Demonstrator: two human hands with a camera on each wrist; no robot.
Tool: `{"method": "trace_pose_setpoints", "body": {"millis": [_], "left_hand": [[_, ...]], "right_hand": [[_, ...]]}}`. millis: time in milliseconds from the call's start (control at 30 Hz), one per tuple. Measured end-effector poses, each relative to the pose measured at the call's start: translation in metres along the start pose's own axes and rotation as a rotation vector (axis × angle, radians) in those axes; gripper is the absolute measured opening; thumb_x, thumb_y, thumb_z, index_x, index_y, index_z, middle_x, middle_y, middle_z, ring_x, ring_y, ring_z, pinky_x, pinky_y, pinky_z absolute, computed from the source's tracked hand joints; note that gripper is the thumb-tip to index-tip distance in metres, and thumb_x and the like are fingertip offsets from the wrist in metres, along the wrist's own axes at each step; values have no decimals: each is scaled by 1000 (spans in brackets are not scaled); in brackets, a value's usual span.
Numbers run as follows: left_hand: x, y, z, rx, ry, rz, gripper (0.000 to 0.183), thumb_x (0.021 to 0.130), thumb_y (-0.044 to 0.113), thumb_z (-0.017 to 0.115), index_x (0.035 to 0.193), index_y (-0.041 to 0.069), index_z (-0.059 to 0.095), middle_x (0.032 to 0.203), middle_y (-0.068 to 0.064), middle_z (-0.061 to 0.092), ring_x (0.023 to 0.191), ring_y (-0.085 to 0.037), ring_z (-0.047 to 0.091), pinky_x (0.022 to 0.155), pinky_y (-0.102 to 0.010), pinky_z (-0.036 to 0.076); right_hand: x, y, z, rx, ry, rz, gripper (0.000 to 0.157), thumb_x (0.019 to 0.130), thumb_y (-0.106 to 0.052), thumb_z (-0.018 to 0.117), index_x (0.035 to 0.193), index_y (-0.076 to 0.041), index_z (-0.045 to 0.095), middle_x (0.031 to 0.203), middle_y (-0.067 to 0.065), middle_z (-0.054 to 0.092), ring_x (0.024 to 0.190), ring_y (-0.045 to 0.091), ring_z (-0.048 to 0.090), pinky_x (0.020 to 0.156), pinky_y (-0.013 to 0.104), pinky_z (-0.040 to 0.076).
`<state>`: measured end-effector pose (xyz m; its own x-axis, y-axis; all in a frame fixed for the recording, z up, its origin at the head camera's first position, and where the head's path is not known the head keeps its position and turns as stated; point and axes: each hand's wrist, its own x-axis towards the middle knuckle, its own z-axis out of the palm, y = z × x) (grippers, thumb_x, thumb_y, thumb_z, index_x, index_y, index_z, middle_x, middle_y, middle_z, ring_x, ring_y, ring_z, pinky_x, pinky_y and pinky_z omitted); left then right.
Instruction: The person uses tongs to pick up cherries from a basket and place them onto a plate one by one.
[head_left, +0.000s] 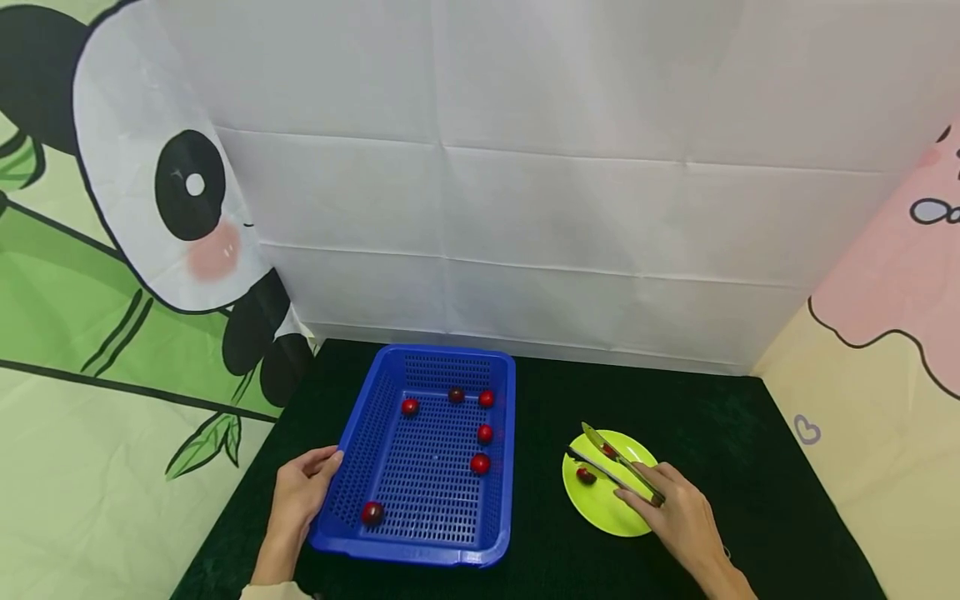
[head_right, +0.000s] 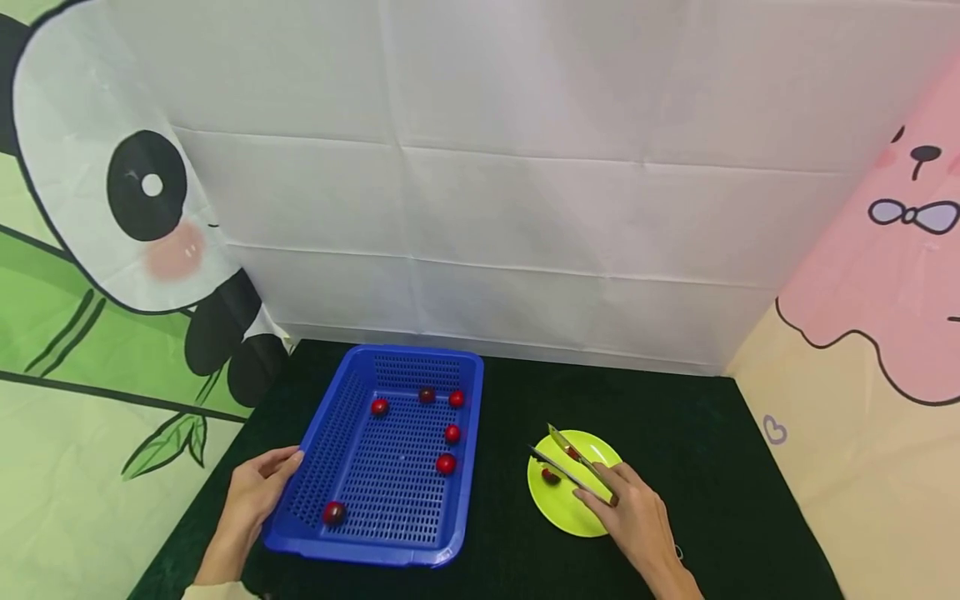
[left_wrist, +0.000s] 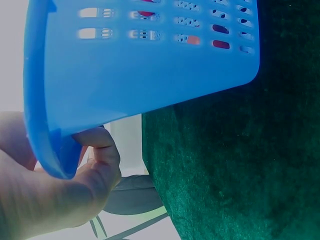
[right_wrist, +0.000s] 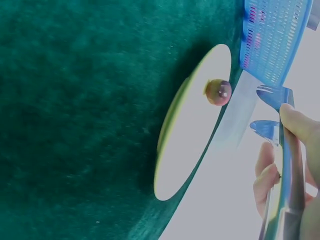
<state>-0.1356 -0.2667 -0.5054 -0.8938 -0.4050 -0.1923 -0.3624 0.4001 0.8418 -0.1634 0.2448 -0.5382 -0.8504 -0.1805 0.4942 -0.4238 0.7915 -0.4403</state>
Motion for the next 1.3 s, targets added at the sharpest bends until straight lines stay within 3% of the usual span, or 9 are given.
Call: {"method": "trace_pose_setpoints", "body": {"millis": [233,467,800,1300], "left_hand": [[1,0,1,-5,10,-9,49,95,40,55,127,2,56,117,-22,61,98,-29,61,86,-48,47],[-2,0,1,-16,-8,-5,52,95,42,53,130,3,53,121,-23,58,102,-31,59,91,-52,43],[0,0,1,-11,-5,-6,52,95,41,54,129,2,54,118,-23,59,101,-31,59,88,-50,45],[-1,-1,1,-9,3,2,48,96,38,53,129,2,54,117,-22,60,102,-31,58,89,-50,44]], "right_hand": [[11,-5,-4,30,-16,-31,42,71,-24,84,108,-10,70,84,-3,55,60,4,45,47,18,37],[24,-13,-5,67,-17,-56,44,69,-19,84,108,-11,67,87,-12,52,59,3,47,47,18,39],[42,-28,-4,104,-36,-110,47,69,-16,82,113,-12,65,94,-10,55,62,6,50,50,18,42],[66,-49,3,126,-29,-265,48,71,-17,83,115,-9,66,99,-6,58,61,6,50,47,15,34]]}}
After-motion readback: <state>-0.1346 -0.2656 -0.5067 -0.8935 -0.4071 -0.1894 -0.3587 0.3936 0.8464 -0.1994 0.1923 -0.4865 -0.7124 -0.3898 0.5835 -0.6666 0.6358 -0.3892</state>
